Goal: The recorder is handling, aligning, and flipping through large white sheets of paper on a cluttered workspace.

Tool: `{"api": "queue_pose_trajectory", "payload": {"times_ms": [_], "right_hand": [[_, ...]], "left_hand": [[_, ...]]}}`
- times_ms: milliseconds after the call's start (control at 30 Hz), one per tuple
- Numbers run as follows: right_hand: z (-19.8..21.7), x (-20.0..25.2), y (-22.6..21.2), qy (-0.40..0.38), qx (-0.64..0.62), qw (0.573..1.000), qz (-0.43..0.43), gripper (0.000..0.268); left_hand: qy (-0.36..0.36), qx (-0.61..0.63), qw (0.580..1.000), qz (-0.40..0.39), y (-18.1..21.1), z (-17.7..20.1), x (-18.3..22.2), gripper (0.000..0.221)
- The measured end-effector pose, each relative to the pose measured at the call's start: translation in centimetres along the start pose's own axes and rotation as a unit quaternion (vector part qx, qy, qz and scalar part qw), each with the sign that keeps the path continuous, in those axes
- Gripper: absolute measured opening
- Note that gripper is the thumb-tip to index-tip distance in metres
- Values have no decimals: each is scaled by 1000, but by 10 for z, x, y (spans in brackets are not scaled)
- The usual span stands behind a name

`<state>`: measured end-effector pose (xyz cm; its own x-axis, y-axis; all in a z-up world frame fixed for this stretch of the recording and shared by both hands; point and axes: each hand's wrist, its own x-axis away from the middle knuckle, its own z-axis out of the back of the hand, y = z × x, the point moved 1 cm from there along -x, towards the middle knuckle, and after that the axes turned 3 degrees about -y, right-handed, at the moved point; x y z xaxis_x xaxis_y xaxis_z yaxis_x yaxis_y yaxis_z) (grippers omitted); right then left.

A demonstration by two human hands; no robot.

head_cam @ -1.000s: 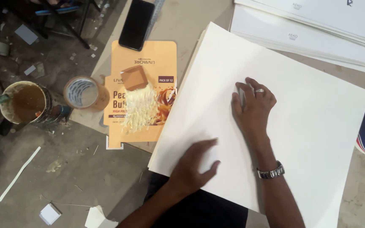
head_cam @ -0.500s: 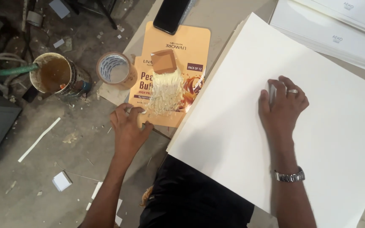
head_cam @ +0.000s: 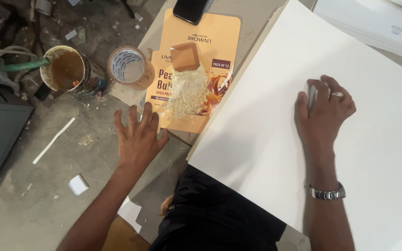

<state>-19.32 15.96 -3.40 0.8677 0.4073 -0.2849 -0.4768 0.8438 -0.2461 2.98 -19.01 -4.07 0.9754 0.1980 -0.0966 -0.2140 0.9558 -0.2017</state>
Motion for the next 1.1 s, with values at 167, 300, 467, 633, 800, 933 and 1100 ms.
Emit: {"api": "queue_pose_trajectory", "payload": {"times_ms": [167,300,467,633,800,933,1100], "right_hand": [[3,1,-2,-3,-6,1000,-5,28],[2,1,0,0,-11,1000,1,28],[1,2,1,3,-7,1000,7,28],[2,2,0,0,-10,1000,4,26],[1,1,1,0,-12,1000,0,27],[0,2,2,2,-17,1000,0,27],[0,4,2,6,-12,1000,11,27]], "left_hand": [[9,-64,997,-50,-5,-6,4,49],[34,-138,986,-89,-6,-7,7,47],[50,-165,979,-112,-4,-9,13,44],[39,-137,979,-148,-2,-3,20,28],[28,-139,976,-166,5,0,21,39],[17,-89,984,-151,15,1,17,47],[14,124,989,-76,17,-5,11,42]]}}
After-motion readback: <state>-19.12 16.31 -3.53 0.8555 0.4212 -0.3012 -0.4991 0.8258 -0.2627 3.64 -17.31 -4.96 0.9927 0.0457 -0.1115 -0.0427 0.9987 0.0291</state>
